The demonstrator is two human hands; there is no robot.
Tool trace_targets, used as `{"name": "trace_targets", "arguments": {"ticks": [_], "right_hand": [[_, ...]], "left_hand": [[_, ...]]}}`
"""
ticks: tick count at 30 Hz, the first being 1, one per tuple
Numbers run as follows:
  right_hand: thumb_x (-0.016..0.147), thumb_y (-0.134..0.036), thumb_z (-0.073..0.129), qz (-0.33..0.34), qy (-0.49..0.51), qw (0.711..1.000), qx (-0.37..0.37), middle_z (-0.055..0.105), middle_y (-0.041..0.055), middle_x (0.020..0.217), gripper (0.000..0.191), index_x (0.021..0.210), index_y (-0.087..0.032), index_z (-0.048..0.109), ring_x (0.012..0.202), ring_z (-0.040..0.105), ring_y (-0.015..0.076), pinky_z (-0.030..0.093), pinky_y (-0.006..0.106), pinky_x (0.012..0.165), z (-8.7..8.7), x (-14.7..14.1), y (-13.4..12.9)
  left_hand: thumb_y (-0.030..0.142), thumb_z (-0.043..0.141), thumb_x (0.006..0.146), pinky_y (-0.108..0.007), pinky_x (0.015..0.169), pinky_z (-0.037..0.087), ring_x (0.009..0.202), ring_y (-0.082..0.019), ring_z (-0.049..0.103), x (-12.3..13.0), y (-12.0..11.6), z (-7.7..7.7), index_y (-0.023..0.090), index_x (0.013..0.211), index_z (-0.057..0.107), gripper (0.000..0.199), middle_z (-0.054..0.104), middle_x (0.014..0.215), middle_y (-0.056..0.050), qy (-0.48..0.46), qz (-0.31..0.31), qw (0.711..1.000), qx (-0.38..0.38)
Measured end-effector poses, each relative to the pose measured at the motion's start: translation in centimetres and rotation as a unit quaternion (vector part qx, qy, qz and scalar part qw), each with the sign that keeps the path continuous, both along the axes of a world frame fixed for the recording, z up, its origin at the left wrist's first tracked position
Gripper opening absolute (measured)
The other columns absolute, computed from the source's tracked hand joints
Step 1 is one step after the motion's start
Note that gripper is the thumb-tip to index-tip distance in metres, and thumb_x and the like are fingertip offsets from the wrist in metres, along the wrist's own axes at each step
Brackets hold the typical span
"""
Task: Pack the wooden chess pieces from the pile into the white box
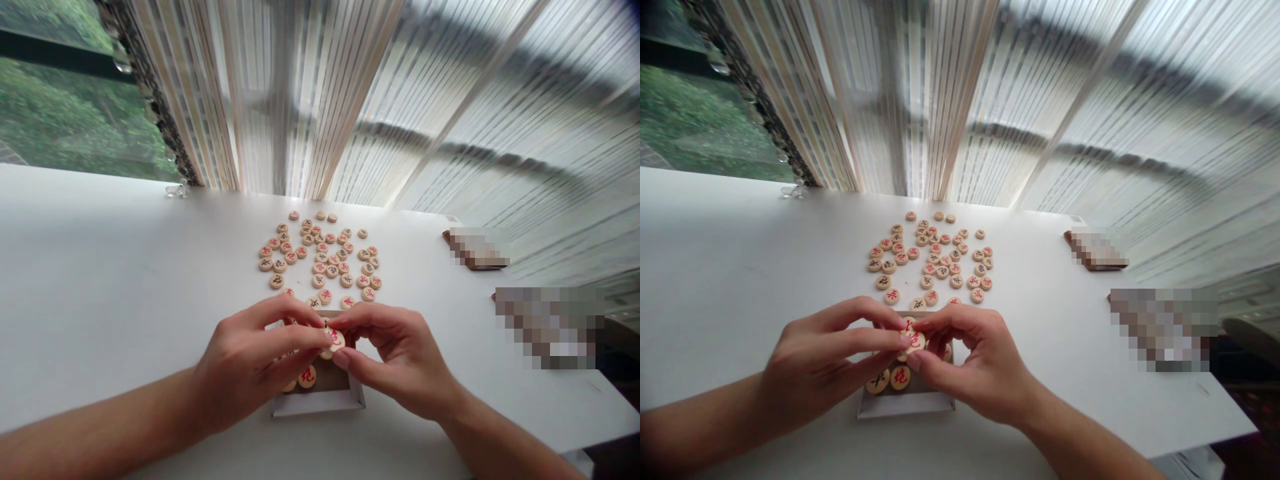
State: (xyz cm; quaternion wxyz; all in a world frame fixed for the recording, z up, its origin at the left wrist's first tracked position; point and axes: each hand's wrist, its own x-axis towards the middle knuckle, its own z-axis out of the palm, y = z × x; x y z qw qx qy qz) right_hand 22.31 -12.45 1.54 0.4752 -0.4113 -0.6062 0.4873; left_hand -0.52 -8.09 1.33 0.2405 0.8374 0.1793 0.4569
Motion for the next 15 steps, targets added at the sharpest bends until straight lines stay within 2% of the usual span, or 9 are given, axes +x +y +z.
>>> {"name": "trace_targets", "arguments": {"ticks": [6,9,12,15], "right_hand": [[0.083,-0.018,0.085,0.003,-0.085,0.996,0.022,0.077,0.0041,0.080,0.021,0.104,-0.018,0.082,0.066,0.066,0.0147,0.058,0.027,0.063,0.3,0.4,0.0],[0.082,-0.017,0.084,-0.013,-0.164,0.983,0.081,0.075,0.0016,0.077,0.020,0.102,-0.019,0.081,0.066,0.063,0.0139,0.055,0.026,0.062,0.6,0.5,0.0],[0.080,-0.013,0.083,-0.017,-0.225,0.960,0.163,0.074,0.0010,0.080,0.019,0.097,-0.018,0.077,0.068,0.064,0.0131,0.054,0.025,0.065,0.8,0.3,0.1],[0.081,-0.013,0.081,0.023,-0.257,0.943,0.212,0.075,0.0048,0.089,0.016,0.096,-0.016,0.076,0.078,0.067,0.0155,0.056,0.028,0.074,0.5,0.0,0.1]], "left_hand": [[0.000,0.073,0.091,-0.020,0.085,0.062,0.092,-0.014,0.076,-0.1,0.0,-0.3,0.018,0.107,0.079,0.024,0.076,0.106,-0.008,0.015,-0.002,0.999,0.041],[-0.002,0.069,0.090,-0.020,0.085,0.061,0.092,-0.014,0.075,0.1,0.3,-0.3,0.017,0.106,0.078,0.026,0.076,0.105,-0.008,0.010,-0.005,0.999,0.041],[-0.003,0.066,0.088,-0.021,0.084,0.060,0.090,-0.014,0.075,0.2,1.2,-0.4,0.016,0.105,0.076,0.028,0.076,0.099,-0.007,-0.004,0.031,0.999,0.025],[-0.002,0.066,0.087,-0.023,0.082,0.059,0.089,-0.015,0.074,0.1,2.4,-1.0,0.017,0.103,0.077,0.027,0.077,0.096,-0.006,-0.013,0.079,0.997,0.009]]}}
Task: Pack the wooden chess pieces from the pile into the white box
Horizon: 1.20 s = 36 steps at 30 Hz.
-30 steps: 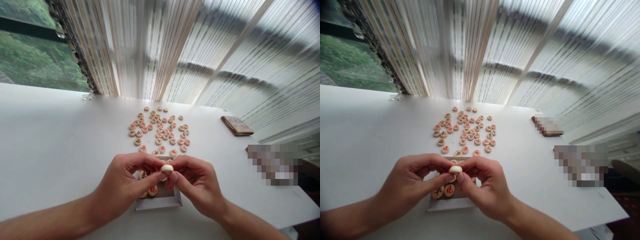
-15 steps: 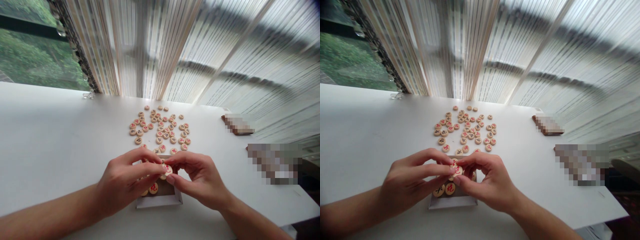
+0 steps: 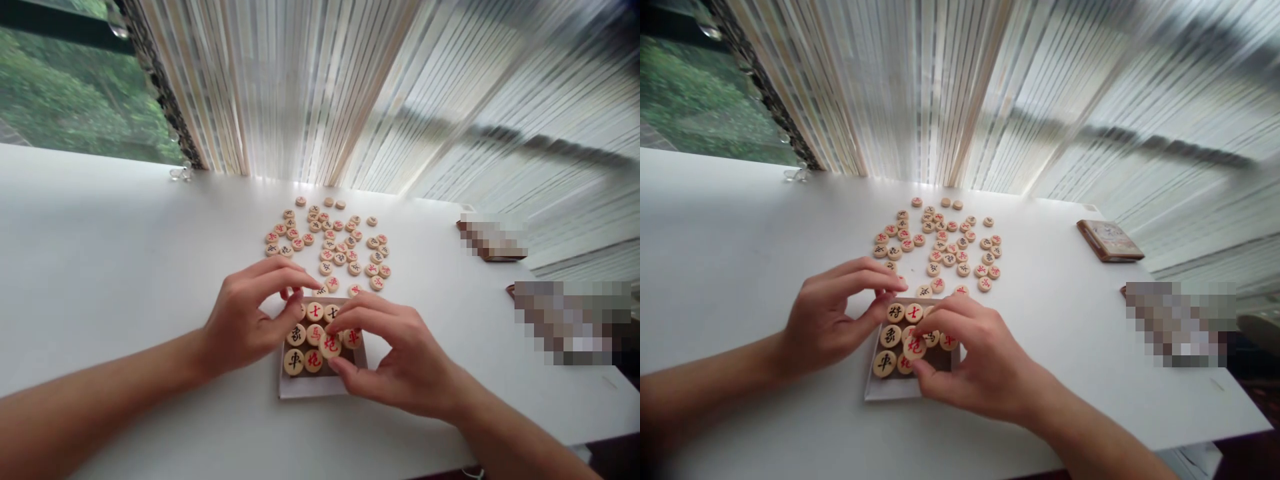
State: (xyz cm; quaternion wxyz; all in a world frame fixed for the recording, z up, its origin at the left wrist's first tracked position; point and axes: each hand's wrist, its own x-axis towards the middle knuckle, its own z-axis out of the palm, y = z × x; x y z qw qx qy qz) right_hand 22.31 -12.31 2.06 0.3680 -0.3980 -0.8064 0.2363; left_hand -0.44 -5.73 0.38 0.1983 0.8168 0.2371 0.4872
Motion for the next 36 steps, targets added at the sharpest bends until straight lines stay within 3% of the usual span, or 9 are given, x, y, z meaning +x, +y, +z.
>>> {"name": "trace_targets", "arguments": {"ticks": [6,19,36], "right_hand": [[0.085,-0.013,0.076,0.057,-0.040,0.997,0.024,0.071,0.0084,0.094,0.020,0.104,-0.015,0.077,0.085,0.064,0.0198,0.057,0.032,0.081,-0.6,-0.5,-0.1],[0.089,-0.013,0.076,0.079,-0.084,0.993,0.033,0.069,0.0089,0.095,0.010,0.098,-0.017,0.075,0.095,0.063,0.0234,0.057,0.035,0.086,-1.3,-0.6,0.0],[0.091,-0.013,0.075,0.081,-0.066,0.993,0.046,0.070,0.0085,0.091,0.008,0.096,-0.017,0.078,0.088,0.063,0.0217,0.058,0.033,0.079,-1.1,-0.6,-0.1]], "left_hand": [[-0.002,0.064,0.087,-0.025,0.078,0.058,0.085,-0.015,0.073,-0.1,0.7,-0.9,0.016,0.100,0.077,0.026,0.077,0.094,-0.005,0.007,0.014,1.000,-0.001],[0.001,0.064,0.089,-0.024,0.074,0.058,0.079,-0.014,0.071,0.0,0.4,-0.8,0.016,0.099,0.077,0.023,0.077,0.093,-0.006,0.010,0.004,1.000,-0.010],[0.001,0.064,0.089,-0.025,0.073,0.058,0.079,-0.014,0.070,0.0,0.3,-0.8,0.017,0.100,0.077,0.023,0.077,0.094,-0.006,0.011,0.002,1.000,-0.017]]}}
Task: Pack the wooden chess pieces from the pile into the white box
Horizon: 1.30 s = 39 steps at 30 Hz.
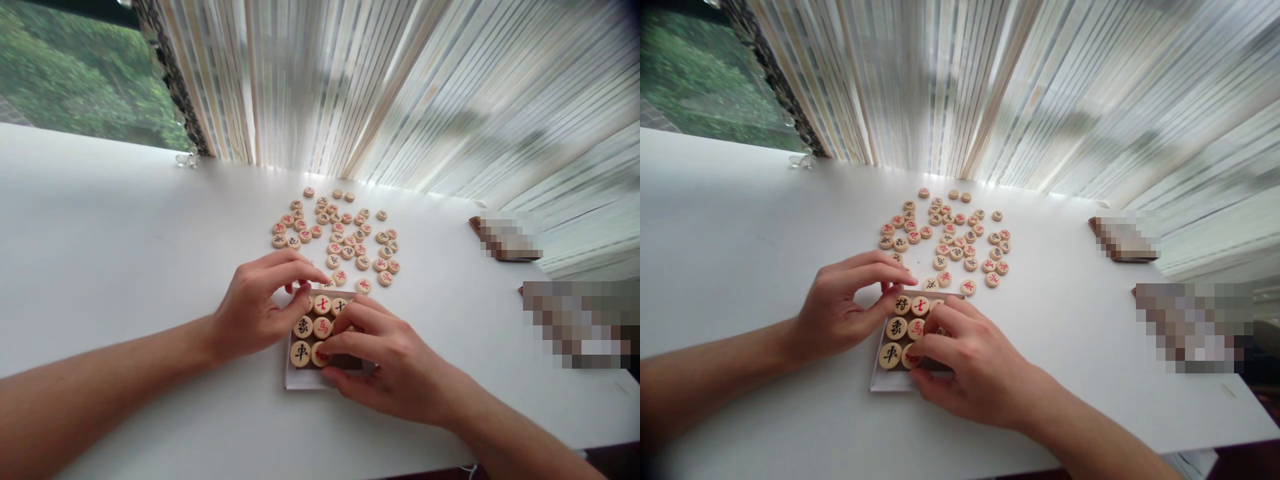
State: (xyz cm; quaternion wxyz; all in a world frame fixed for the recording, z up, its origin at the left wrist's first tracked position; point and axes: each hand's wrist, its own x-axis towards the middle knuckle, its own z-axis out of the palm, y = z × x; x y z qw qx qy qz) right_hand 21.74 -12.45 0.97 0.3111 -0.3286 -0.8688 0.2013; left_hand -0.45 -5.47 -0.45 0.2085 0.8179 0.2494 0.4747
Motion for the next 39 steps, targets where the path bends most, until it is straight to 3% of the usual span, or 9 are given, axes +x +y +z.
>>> {"name": "trace_targets", "arguments": {"ticks": [9,16,21,27,35,39], "right_hand": [[0.091,-0.015,0.075,-0.075,0.063,0.995,0.028,0.071,0.0064,0.080,0.003,0.091,-0.017,0.077,0.072,0.062,0.0179,0.053,0.033,0.070,0.5,0.7,0.5],[0.095,-0.019,0.071,-0.165,0.102,0.980,0.033,0.070,0.0039,0.075,0.016,0.080,-0.019,0.074,0.068,0.062,0.0168,0.050,0.031,0.065,0.0,1.6,1.8],[0.096,-0.025,0.071,-0.243,0.116,0.963,0.023,0.069,0.0028,0.073,0.022,0.075,-0.020,0.074,0.067,0.057,0.0169,0.046,0.031,0.062,-0.7,2.4,3.1],[0.090,-0.035,0.076,-0.315,0.225,0.921,-0.034,0.067,0.0016,0.066,0.024,0.073,-0.019,0.077,0.061,0.053,0.0151,0.042,0.029,0.059,-1.0,3.1,4.7],[0.084,-0.047,0.078,-0.269,0.302,0.908,-0.104,0.068,0.0031,0.062,0.033,0.079,-0.014,0.080,0.052,0.056,0.0126,0.043,0.025,0.047,1.3,3.5,9.0],[0.086,-0.049,0.075,-0.258,0.352,0.896,-0.088,0.066,0.0015,0.060,0.035,0.074,-0.015,0.077,0.050,0.053,0.0109,0.044,0.024,0.048,1.2,2.8,11.7]], "left_hand": [[0.001,0.065,0.088,-0.028,0.075,0.058,0.082,-0.017,0.074,-0.1,0.4,-0.1,0.017,0.098,0.078,0.023,0.078,0.094,-0.006,-0.005,0.012,1.000,-0.010],[0.006,0.065,0.089,-0.024,0.066,0.058,0.080,-0.016,0.073,-0.3,1.4,0.4,0.016,0.095,0.079,0.019,0.079,0.090,-0.006,-0.037,0.041,0.997,-0.047],[0.013,0.067,0.090,-0.025,0.067,0.060,0.084,-0.018,0.075,-0.6,2.2,0.6,0.017,0.096,0.080,0.015,0.081,0.094,-0.006,-0.063,0.072,0.991,-0.091],[0.023,0.066,0.094,-0.029,0.072,0.061,0.088,-0.020,0.077,-1.5,4.0,1.2,0.017,0.105,0.080,0.019,0.081,0.098,-0.007,-0.098,0.110,0.981,-0.125],[0.031,0.065,0.092,-0.030,0.073,0.059,0.079,-0.019,0.074,-2.8,7.3,1.4,0.015,0.111,0.078,0.028,0.081,0.099,-0.009,-0.066,0.182,0.969,-0.154],[0.030,0.065,0.091,-0.032,0.078,0.059,0.082,-0.021,0.075,-2.7,7.7,1.0,0.014,0.109,0.078,0.027,0.082,0.099,-0.010,-0.043,0.207,0.967,-0.144]]}}
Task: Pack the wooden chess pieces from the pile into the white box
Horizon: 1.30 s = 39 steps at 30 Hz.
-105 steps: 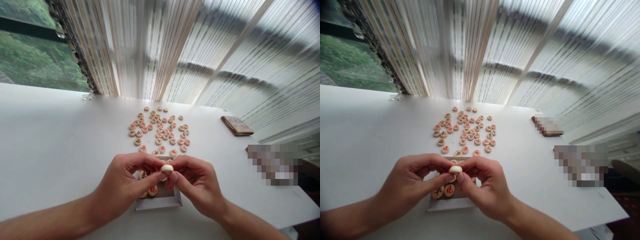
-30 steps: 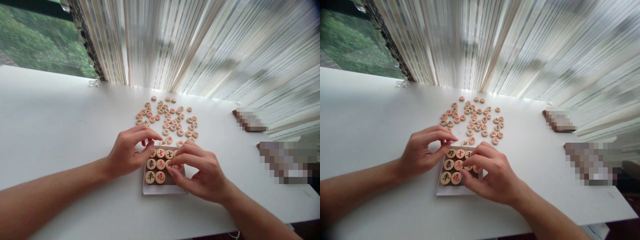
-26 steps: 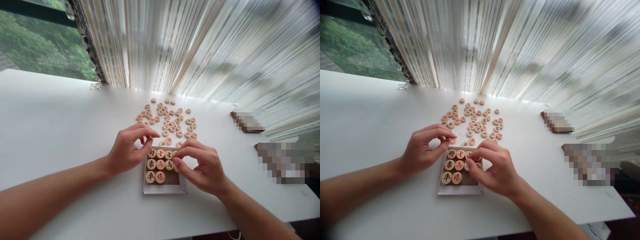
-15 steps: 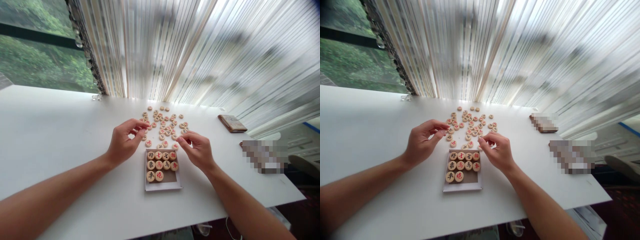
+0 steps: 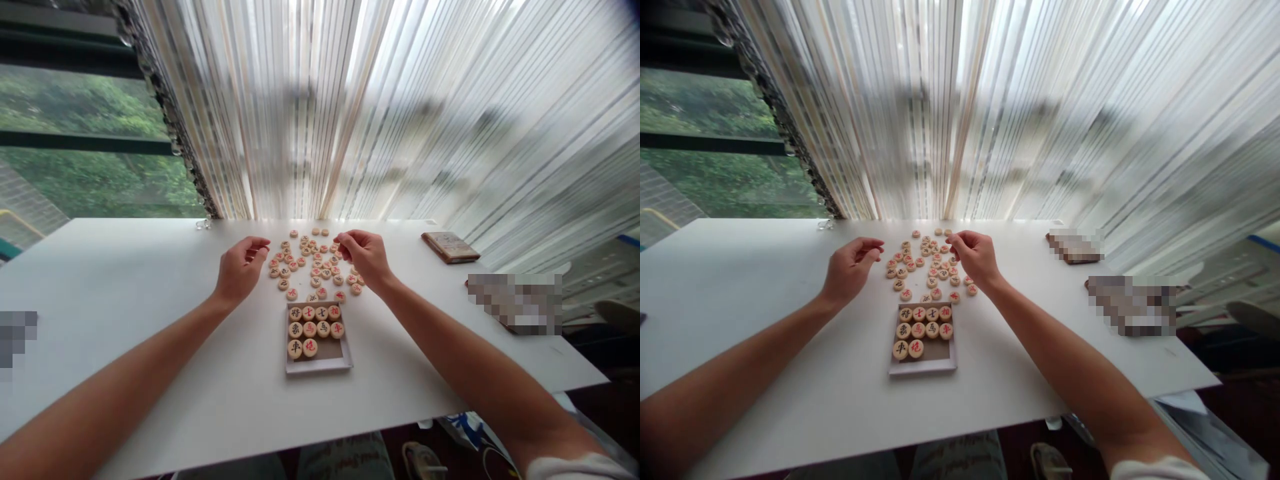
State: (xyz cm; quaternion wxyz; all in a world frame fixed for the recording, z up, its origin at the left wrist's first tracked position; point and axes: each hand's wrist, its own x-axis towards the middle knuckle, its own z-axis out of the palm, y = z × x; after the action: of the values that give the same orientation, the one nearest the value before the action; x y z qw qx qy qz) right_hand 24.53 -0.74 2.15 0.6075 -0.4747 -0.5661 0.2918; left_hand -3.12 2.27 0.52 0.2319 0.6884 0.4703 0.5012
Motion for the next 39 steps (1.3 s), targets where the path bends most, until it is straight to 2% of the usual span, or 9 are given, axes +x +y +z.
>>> {"name": "trace_targets", "arguments": {"ticks": [6,10,15,19,29,39], "right_hand": [[0.093,-0.061,0.068,-0.012,0.035,0.999,0.032,0.061,0.0004,0.054,0.051,0.066,-0.018,0.072,0.046,0.048,0.0106,0.038,0.025,0.045,-1.7,-1.2,2.3],[0.093,-0.063,0.068,0.008,0.026,0.999,0.028,0.061,0.0010,0.053,0.054,0.064,-0.018,0.073,0.047,0.048,0.0113,0.038,0.027,0.047,-2.5,-1.0,2.5],[0.093,-0.063,0.069,0.015,0.016,1.000,0.011,0.059,0.0007,0.050,0.056,0.060,-0.018,0.074,0.044,0.046,0.0108,0.036,0.027,0.048,-3.4,-0.6,2.3],[0.094,-0.061,0.069,0.016,-0.008,1.000,0.006,0.060,0.0013,0.050,0.055,0.061,-0.018,0.076,0.044,0.048,0.0114,0.037,0.027,0.048,-4.0,-0.6,2.3],[0.092,-0.066,0.070,0.022,0.018,1.000,-0.007,0.061,0.0018,0.049,0.058,0.059,-0.017,0.075,0.043,0.049,0.0106,0.034,0.025,0.045,-3.8,-0.6,2.3],[0.089,-0.061,0.075,0.037,0.077,0.996,-0.022,0.060,0.0013,0.047,0.054,0.060,-0.017,0.076,0.042,0.048,0.0088,0.031,0.023,0.043,-3.9,-0.5,2.8]], "left_hand": [[0.031,0.058,0.097,-0.032,0.081,0.058,0.083,-0.021,0.076,1.3,-0.7,-0.6,0.016,0.106,0.079,0.027,0.082,0.094,-0.006,0.025,0.015,0.999,0.023],[0.032,0.055,0.099,-0.033,0.086,0.057,0.088,-0.022,0.076,1.6,-1.2,-1.1,0.018,0.106,0.079,0.028,0.081,0.095,-0.005,0.032,0.014,0.999,0.036],[0.030,0.056,0.099,-0.031,0.081,0.056,0.078,-0.019,0.073,1.0,-1.6,-1.4,0.018,0.103,0.079,0.026,0.080,0.090,-0.004,0.068,-0.013,0.995,0.072],[0.028,0.057,0.098,-0.031,0.080,0.056,0.080,-0.019,0.074,0.8,-1.6,-1.5,0.018,0.100,0.079,0.024,0.081,0.090,-0.004,0.071,-0.011,0.996,0.057],[0.025,0.057,0.097,-0.029,0.078,0.055,0.078,-0.017,0.072,0.9,-1.7,-1.5,0.017,0.098,0.079,0.024,0.081,0.090,-0.003,0.079,-0.019,0.995,0.057],[0.024,0.057,0.097,-0.029,0.078,0.054,0.076,-0.017,0.071,0.9,-1.6,-1.4,0.017,0.098,0.080,0.023,0.080,0.087,-0.003,0.085,-0.033,0.994,0.063]]}}
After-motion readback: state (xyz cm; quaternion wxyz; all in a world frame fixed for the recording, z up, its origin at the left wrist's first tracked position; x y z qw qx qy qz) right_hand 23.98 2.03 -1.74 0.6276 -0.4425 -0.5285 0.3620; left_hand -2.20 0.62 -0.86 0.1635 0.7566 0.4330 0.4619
